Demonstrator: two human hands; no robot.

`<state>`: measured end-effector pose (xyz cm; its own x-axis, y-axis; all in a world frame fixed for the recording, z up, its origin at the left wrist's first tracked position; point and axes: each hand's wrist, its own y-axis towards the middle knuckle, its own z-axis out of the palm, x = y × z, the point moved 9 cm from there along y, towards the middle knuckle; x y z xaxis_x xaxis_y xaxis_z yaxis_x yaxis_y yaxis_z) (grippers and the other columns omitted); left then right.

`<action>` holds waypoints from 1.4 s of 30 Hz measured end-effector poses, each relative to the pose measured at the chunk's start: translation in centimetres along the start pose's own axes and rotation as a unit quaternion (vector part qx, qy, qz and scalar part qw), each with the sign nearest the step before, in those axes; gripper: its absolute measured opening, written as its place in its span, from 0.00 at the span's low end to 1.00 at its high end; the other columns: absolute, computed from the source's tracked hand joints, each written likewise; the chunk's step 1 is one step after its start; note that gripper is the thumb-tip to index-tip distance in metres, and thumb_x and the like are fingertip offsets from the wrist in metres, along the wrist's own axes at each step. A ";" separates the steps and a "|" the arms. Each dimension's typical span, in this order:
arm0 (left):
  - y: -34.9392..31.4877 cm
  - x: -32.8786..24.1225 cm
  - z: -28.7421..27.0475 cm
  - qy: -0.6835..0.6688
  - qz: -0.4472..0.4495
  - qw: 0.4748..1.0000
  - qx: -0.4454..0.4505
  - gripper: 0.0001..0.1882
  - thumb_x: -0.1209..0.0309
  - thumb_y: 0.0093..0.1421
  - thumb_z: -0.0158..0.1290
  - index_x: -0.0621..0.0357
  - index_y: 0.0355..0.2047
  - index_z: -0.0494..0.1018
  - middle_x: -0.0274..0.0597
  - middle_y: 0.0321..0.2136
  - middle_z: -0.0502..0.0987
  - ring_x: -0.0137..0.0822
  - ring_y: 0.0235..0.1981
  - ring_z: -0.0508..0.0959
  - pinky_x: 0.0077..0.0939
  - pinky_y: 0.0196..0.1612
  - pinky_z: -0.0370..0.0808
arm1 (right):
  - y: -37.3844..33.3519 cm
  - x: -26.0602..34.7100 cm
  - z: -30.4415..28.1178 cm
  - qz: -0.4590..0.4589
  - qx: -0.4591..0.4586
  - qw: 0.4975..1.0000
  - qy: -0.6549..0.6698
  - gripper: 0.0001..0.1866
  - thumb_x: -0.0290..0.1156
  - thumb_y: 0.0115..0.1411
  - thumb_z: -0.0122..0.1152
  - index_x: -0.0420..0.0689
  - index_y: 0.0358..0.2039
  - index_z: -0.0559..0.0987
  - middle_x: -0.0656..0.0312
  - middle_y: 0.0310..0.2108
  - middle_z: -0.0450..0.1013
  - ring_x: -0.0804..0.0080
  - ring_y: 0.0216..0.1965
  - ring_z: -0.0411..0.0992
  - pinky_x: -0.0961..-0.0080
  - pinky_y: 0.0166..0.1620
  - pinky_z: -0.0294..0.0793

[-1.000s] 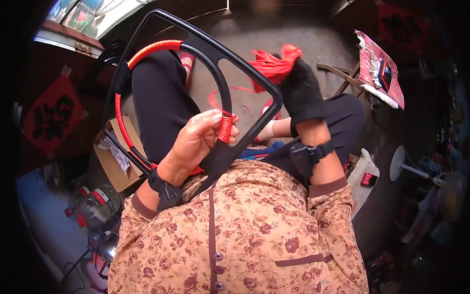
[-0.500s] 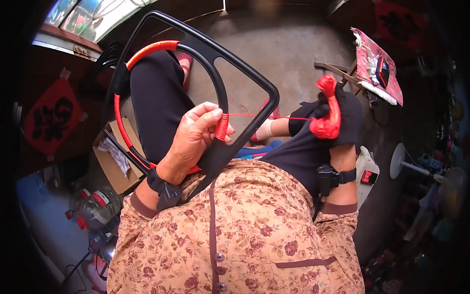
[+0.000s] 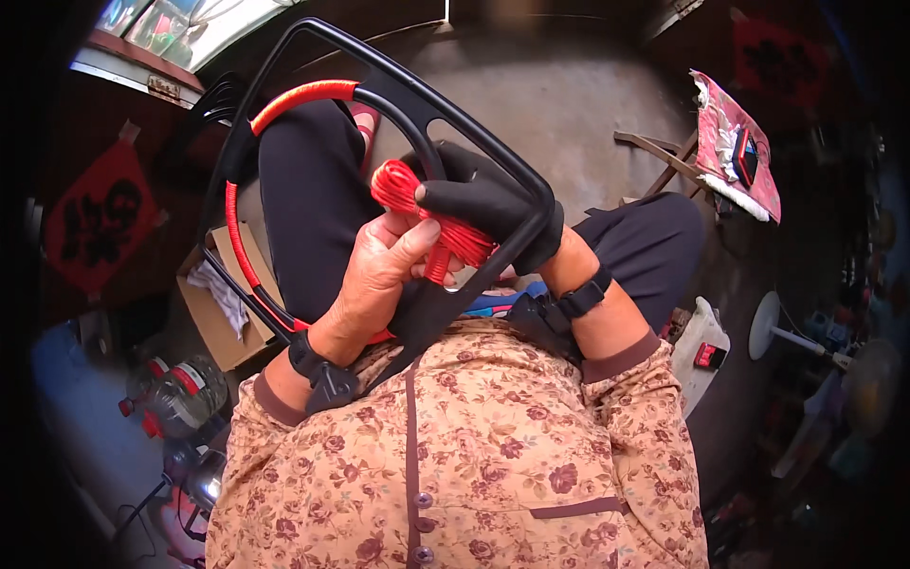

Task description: Wrapping a red decorative thread or fringe around a black plastic circular frame.

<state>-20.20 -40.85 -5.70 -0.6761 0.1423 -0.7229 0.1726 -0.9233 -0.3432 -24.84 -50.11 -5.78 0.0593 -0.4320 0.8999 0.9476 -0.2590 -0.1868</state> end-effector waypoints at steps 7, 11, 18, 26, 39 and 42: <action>0.1 0.9 -0.9 -0.012 -0.054 0.998 0.006 0.21 0.57 0.69 0.41 0.64 0.41 0.74 0.45 0.30 0.81 0.30 0.28 0.80 0.17 0.34 0.74 | -0.5 -2.1 -0.4 -0.081 -0.068 0.994 -0.042 0.27 0.29 0.55 0.65 0.37 0.55 0.70 0.53 0.49 0.73 0.66 0.47 0.72 0.72 0.53 0.71; 0.3 1.5 -0.9 -0.074 -0.049 0.996 0.007 0.21 0.61 0.71 0.36 0.67 0.44 0.72 0.50 0.36 0.79 0.37 0.35 0.80 0.32 0.43 0.78 | -0.2 -2.1 -0.5 -0.092 -0.035 0.974 0.202 0.22 0.28 0.62 0.56 0.38 0.57 0.69 0.56 0.50 0.73 0.69 0.48 0.73 0.73 0.51 0.74; 0.1 2.1 -0.6 -0.110 -0.102 0.987 0.053 0.22 0.61 0.70 0.39 0.70 0.44 0.73 0.50 0.33 0.80 0.38 0.34 0.81 0.29 0.42 0.79 | -5.1 2.2 -9.8 -0.184 -0.326 0.926 -0.041 0.14 0.34 0.69 0.46 0.38 0.49 0.71 0.62 0.38 0.74 0.75 0.33 0.73 0.77 0.41 0.74; 0.3 1.9 -0.5 -0.060 -0.101 0.993 -0.007 0.14 0.62 0.67 0.49 0.63 0.39 0.73 0.44 0.27 0.80 0.31 0.25 0.81 0.21 0.33 0.79 | -14.6 2.1 -10.8 -0.193 -0.236 0.921 0.242 0.17 0.33 0.69 0.44 0.38 0.53 0.69 0.58 0.39 0.72 0.79 0.29 0.68 0.83 0.32 0.68; 0.3 1.0 -0.5 0.000 -0.041 0.999 -0.006 0.08 0.68 0.65 0.51 0.60 0.36 0.70 0.45 0.26 0.79 0.31 0.24 0.81 0.24 0.31 0.81 | -7.3 -0.6 -3.8 0.034 -0.198 0.977 0.072 0.23 0.31 0.59 0.60 0.38 0.54 0.71 0.59 0.45 0.74 0.73 0.45 0.73 0.77 0.49 0.72; 0.2 0.6 -0.3 -0.014 -0.025 1.000 0.011 0.07 0.69 0.64 0.52 0.60 0.36 0.69 0.45 0.26 0.79 0.32 0.24 0.81 0.25 0.31 0.80 | -4.3 -0.7 -3.6 -0.007 -0.118 0.993 -0.009 0.31 0.31 0.51 0.70 0.43 0.56 0.71 0.58 0.47 0.72 0.66 0.46 0.72 0.71 0.51 0.71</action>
<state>-20.31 -40.82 -6.37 -0.7039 0.1794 -0.6873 0.1214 -0.9230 -0.3652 -30.10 -51.80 -7.05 0.0545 -0.4128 0.9092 0.8490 -0.4601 -0.2597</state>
